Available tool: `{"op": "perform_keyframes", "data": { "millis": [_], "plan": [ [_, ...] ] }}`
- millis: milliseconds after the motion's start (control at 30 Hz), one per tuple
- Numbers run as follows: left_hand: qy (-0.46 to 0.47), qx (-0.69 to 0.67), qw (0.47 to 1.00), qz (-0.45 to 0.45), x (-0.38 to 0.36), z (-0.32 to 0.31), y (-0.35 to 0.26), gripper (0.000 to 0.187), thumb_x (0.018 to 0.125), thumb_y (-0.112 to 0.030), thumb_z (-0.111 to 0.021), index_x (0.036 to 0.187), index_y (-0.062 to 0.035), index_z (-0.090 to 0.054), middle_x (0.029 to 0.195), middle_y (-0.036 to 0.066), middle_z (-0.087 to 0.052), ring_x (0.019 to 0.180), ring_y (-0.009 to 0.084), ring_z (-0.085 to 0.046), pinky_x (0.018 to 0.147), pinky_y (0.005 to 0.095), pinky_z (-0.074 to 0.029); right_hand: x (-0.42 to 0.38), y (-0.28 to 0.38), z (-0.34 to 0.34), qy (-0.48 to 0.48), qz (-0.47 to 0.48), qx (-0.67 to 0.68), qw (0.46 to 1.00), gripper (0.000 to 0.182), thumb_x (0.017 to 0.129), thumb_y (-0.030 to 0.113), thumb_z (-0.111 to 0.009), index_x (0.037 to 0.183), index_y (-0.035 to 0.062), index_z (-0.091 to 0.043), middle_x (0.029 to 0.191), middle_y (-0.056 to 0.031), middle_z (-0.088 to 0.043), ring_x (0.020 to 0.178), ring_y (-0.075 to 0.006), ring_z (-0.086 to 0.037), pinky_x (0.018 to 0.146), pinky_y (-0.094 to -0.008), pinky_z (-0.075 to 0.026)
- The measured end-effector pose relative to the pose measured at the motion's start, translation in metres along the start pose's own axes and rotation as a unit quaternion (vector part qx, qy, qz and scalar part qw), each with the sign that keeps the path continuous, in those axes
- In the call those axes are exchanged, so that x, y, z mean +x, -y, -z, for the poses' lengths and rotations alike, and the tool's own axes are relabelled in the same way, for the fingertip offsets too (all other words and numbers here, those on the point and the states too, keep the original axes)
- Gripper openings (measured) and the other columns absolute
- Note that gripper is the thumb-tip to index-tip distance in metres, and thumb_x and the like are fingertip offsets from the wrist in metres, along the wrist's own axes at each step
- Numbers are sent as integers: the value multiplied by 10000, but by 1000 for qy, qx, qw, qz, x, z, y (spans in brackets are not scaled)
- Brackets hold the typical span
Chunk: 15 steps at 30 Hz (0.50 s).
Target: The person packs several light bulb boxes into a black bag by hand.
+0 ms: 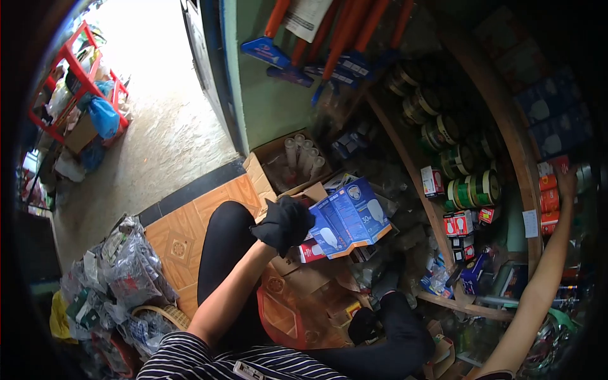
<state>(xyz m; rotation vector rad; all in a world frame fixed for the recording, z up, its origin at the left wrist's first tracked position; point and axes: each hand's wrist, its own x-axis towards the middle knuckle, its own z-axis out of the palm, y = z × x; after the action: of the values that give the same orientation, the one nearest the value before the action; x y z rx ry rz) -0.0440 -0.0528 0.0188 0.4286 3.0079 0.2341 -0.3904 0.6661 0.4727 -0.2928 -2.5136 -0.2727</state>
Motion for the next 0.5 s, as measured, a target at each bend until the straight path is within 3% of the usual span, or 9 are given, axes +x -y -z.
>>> {"op": "perform_keyframes", "data": {
  "millis": [33, 133, 200, 267, 300, 333, 400, 433, 500],
  "plan": [
    [41, -287, 948, 130, -1, 11, 5, 280, 848, -324, -781, 1008, -97, -747, 823, 114, -675, 719, 298, -696, 678, 443, -557, 3, -9, -5, 0, 21, 84, 996, 1186, 809, 705, -735, 1629, 6, -238, 1547, -313, -438, 1460, -450, -408, 1205, -486, -326],
    [-126, -392, 900, 146, -8, 5, -5, 129, 829, -190, -730, 887, -93, -670, 822, 121, -679, 831, 342, -691, 699, 464, -506, -14, 13, 14, -63, 5, 21, 998, 1237, 798, 675, -773, 1623, -43, -194, 1568, -297, -420, 1491, -429, -370, 1218, -473, -304],
    [-209, -249, 941, 90, -8, 15, -12, 139, 820, -200, -726, 873, -81, -677, 803, 124, -674, 811, 340, -679, 693, 475, -490, -18, 8, 19, -73, -13, 20, 997, 1257, 771, 691, -792, 1621, -28, -206, 1589, -283, -387, 1493, -452, -331, 1225, -488, -275],
    [-108, -65, 989, 77, -4, 21, -13, 116, 806, -217, -689, 826, -103, -685, 744, 118, -659, 746, 335, -673, 650, 468, -477, -31, 7, 26, -108, -36, 27, 993, 1256, 763, 700, -792, 1609, -37, -229, 1600, -284, -363, 1492, -467, -306, 1226, -505, -264],
    [-37, 22, 997, 65, -2, 31, -14, 111, 796, -225, -669, 789, -115, -687, 710, 113, -651, 708, 333, -670, 621, 468, -469, -13, -23, 5, -181, -18, 18, 983, 1223, 758, 714, -790, 1604, 2, -268, 1584, -311, -356, 1491, -477, -279, 1220, -514, -261],
    [-41, -11, 999, 14, 0, 39, -14, 107, 786, -228, -683, 767, -122, -678, 703, 97, -639, 695, 305, -668, 588, 467, -464, -47, 20, 41, -147, -105, -20, 983, 1133, 776, 705, -780, 1604, 89, -312, 1544, -337, -379, 1459, -478, -339, 1198, -515, -299],
    [-36, -75, 993, -87, -3, 47, -9, 116, 766, -234, -709, 723, -137, -661, 687, 67, -616, 669, 249, -662, 520, 465, -454, -66, 44, 66, -256, -64, 4, 965, 1034, 805, 689, -766, 1598, 170, -355, 1510, -342, -400, 1411, -485, -402, 1170, -522, -339],
    [-92, -73, 989, -94, -4, 51, -15, 146, 748, -226, -725, 704, -106, -655, 631, 88, -595, 574, 292, -641, 466, 478, -437, -58, 35, 71, -296, -2, 33, 955, 975, 823, 687, -751, 1580, 185, -398, 1476, -322, -431, 1381, -481, -442, 1149, -509, -375],
    [-113, -98, 976, -156, 1, 51, -21, 166, 742, -215, -720, 679, -85, -638, 634, 116, -595, 588, 324, -647, 466, 479, -447, -86, 76, 109, -348, 49, 41, 935, 830, 863, 552, -796, 1514, 137, -491, 1450, -286, -443, 1366, -427, -444, 1119, -462, -422]
  ]
}}
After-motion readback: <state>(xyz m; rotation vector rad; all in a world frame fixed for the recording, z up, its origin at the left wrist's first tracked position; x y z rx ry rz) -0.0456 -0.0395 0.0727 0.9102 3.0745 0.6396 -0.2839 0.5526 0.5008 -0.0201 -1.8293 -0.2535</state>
